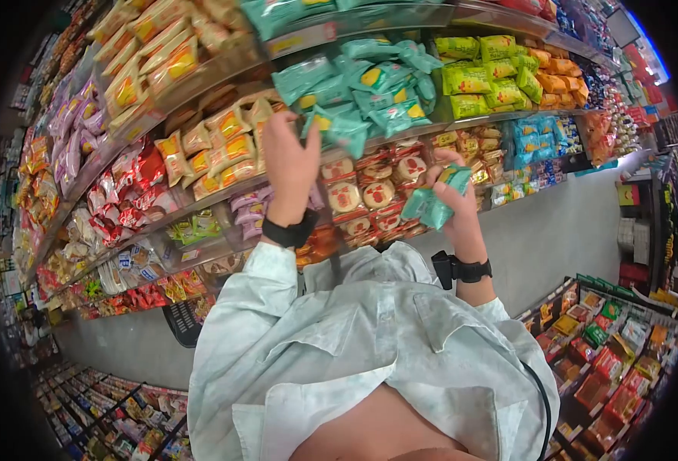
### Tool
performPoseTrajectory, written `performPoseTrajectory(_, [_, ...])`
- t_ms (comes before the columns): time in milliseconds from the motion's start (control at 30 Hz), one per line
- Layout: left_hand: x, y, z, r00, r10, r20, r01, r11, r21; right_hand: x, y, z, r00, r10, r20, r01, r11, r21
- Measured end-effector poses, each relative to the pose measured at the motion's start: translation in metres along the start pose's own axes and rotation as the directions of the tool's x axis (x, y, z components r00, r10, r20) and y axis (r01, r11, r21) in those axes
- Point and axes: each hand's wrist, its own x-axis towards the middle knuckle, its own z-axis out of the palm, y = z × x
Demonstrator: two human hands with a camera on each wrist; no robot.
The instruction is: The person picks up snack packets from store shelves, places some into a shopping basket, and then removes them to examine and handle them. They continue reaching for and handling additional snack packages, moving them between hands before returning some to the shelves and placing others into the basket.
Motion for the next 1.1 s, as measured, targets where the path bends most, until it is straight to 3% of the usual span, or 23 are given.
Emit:
performPoseTrajectory(100, [-0.001,0.010,0.009,0.995,-0.097,-0.005,0.097,0.992,0.081,0.030,-0.024,-0.043,0.982,-0.189,-0.009,0.188,0.974,0.126])
performPoseTrajectory(200, [-0.007,0.023,0.017,0.986,0.156,-0.056,-0.138,0.961,0.239,0.069,-0.051,-0.065,0.935,-0.352,0.048,0.332,0.913,0.236])
performPoseTrajectory(333, [-0.019,0.024,0.023,0.970,0.080,0.231,-0.123,0.977,0.176,0.115,-0.066,-0.060,0.898,-0.435,0.068,0.411,0.883,0.228])
performPoseTrajectory(400, [-0.025,0.034,0.022,0.968,0.042,0.248,-0.094,0.975,0.203,0.134,-0.056,-0.061,0.882,-0.455,0.123,0.429,0.883,0.188])
performPoseTrajectory(433, [-0.028,0.039,0.022,0.966,0.024,0.257,-0.081,0.973,0.214,0.146,-0.044,-0.063,0.852,-0.504,0.140,0.505,0.863,0.031])
performPoseTrajectory(533, [-0.035,0.044,0.022,0.966,0.066,0.249,-0.148,0.934,0.326,0.159,-0.031,-0.058,0.868,-0.474,0.147,0.490,0.769,-0.410])
performPoseTrajectory(700, [-0.029,0.048,0.031,0.977,0.041,0.208,-0.133,0.880,0.455,0.146,-0.042,-0.048,0.909,-0.415,0.046,0.379,0.773,-0.509])
performPoseTrajectory(800, [-0.021,0.046,0.041,0.993,0.020,0.115,-0.075,0.864,0.498,0.147,-0.044,-0.055,0.802,-0.580,0.143,0.431,0.396,-0.811])
performPoseTrajectory(933, [-0.011,0.040,0.050,0.998,0.021,0.065,-0.050,0.870,0.491,0.144,-0.036,-0.062,0.862,-0.482,0.155,0.387,0.431,-0.815])
performPoseTrajectory(1033, [-0.008,0.043,0.044,0.995,-0.003,0.100,-0.044,0.886,0.462,0.148,-0.035,-0.064,0.861,-0.485,0.155,0.366,0.377,-0.851])
performPoseTrajectory(1100, [-0.009,0.044,0.037,0.996,0.012,0.093,-0.050,0.906,0.421,0.146,-0.039,-0.062,0.884,-0.452,0.119,0.343,0.457,-0.821])
